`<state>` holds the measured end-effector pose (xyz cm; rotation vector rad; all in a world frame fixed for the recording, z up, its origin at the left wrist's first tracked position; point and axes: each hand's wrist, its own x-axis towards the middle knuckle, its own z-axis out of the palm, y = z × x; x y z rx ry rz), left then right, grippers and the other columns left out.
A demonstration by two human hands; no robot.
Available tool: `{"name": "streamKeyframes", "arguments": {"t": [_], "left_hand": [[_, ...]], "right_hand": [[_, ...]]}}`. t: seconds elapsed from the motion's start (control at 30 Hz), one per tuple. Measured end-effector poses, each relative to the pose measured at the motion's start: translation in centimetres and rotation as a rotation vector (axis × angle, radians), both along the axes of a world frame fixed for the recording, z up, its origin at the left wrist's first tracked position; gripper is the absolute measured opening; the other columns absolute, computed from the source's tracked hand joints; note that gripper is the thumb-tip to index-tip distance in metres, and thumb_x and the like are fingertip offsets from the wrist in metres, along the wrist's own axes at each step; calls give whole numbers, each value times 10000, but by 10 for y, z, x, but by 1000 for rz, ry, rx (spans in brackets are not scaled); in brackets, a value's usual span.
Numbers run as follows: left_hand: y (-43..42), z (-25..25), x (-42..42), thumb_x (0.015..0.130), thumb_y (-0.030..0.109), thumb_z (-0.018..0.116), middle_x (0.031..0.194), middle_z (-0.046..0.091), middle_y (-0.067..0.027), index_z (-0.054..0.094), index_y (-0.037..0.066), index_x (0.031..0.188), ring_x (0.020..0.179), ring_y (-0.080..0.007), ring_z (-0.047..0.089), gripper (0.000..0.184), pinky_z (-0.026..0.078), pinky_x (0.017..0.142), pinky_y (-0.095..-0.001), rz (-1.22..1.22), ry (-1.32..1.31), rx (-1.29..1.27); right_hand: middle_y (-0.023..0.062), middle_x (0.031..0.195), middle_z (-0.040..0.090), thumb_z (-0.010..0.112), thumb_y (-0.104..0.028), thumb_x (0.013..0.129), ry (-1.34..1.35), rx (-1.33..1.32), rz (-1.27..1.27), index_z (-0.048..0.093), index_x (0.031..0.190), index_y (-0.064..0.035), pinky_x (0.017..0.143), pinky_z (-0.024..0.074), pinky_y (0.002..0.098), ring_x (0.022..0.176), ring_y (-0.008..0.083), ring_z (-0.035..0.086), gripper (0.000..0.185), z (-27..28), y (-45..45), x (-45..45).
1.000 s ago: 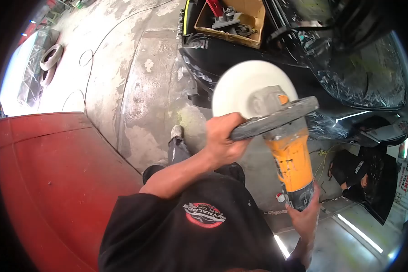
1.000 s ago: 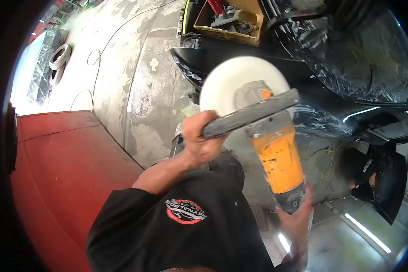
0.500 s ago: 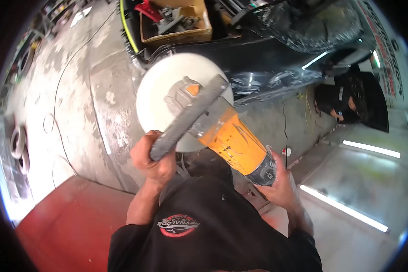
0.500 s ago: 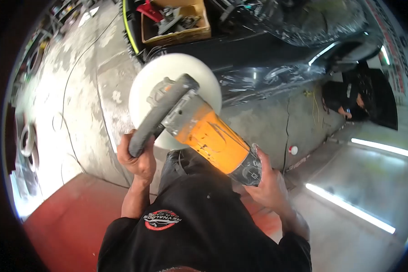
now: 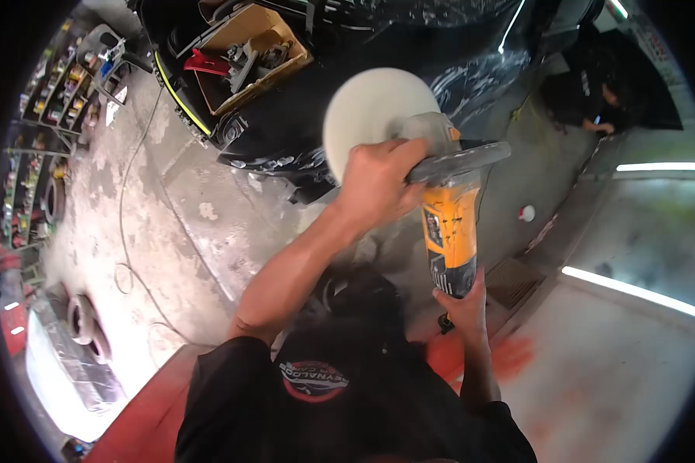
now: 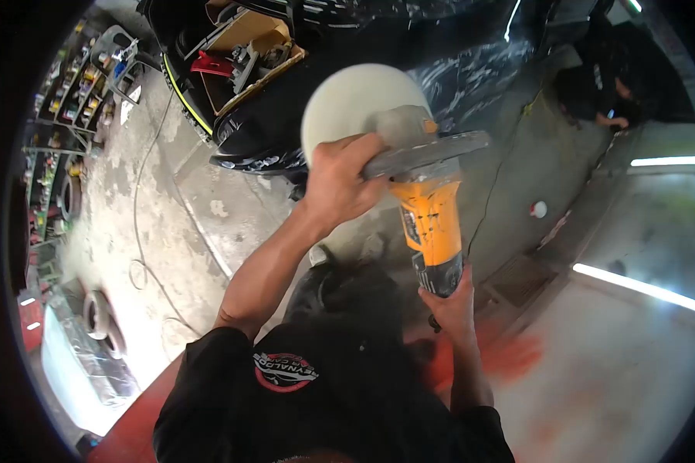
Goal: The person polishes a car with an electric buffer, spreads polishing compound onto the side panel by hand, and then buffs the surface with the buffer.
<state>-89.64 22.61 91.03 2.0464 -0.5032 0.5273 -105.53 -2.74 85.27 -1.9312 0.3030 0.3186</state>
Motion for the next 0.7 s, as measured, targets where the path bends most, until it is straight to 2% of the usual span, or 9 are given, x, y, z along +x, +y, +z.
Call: {"name": "streamKeyframes", "arguments": {"t": [0.07,0.17,0.2,0.23,0.3,0.33,0.5,0.6,0.7], "left_hand": [[21,-1,-34,656,54,686,678,611,-121,679,38,849,580,-319,615,194,487,537,-393,47,-25,28],[70,-2,-91,680,40,670,648,597,-97,694,67,836,547,-284,602,160,462,502,-358,53,-23,171],[88,-4,-108,699,38,659,632,584,-96,674,43,813,525,-276,587,115,448,483,-351,56,-36,234],[102,-5,-124,723,148,669,637,566,-66,663,33,826,480,-238,540,154,437,462,-362,71,-70,243],[136,-6,-147,806,163,691,671,604,-63,639,18,851,493,-227,561,161,436,456,-334,29,-114,259],[148,-5,-155,790,126,678,641,584,-74,628,17,822,491,-236,563,123,435,460,-329,24,-118,270],[172,11,-164,745,42,667,627,587,-67,625,25,805,497,-222,568,76,442,469,-318,-94,-99,383],[152,10,-143,670,-6,680,675,625,-56,665,39,859,520,-204,585,195,467,487,-326,-209,-80,425],[112,0,-113,640,-24,667,741,664,-80,677,67,885,585,-272,632,262,511,539,-372,-270,-2,415]], "right_hand": [[173,1103,668,798,-55,699,14,3,34,431,1314,19,914,510,365,1047,236,663,720,-12,14,-18],[166,1114,664,814,-84,691,-15,12,107,460,1288,17,926,508,386,1065,231,653,701,-30,52,-53],[184,1188,651,840,-165,701,60,-8,149,448,1329,5,973,488,394,1145,252,633,759,-33,62,-63],[185,1210,644,846,-183,705,88,0,153,436,1349,1,984,483,390,1168,254,624,785,-36,76,-74],[188,1256,630,858,-220,714,135,29,171,412,1390,-6,1005,473,383,1212,260,605,837,-49,109,-90],[231,1289,611,832,-233,710,127,104,196,350,1474,-39,1004,487,399,1219,347,605,924,-59,122,-101],[228,1337,571,838,-202,704,146,177,119,327,1477,-29,1035,461,388,1261,326,572,943,-80,180,-140],[205,1300,579,843,-162,690,20,230,-19,359,1438,-13,1023,459,375,1232,289,579,903,-87,193,-152],[171,1245,592,840,-126,678,3,207,-145,398,1383,1,996,466,372,1185,251,585,842,-81,190,-143]]}}
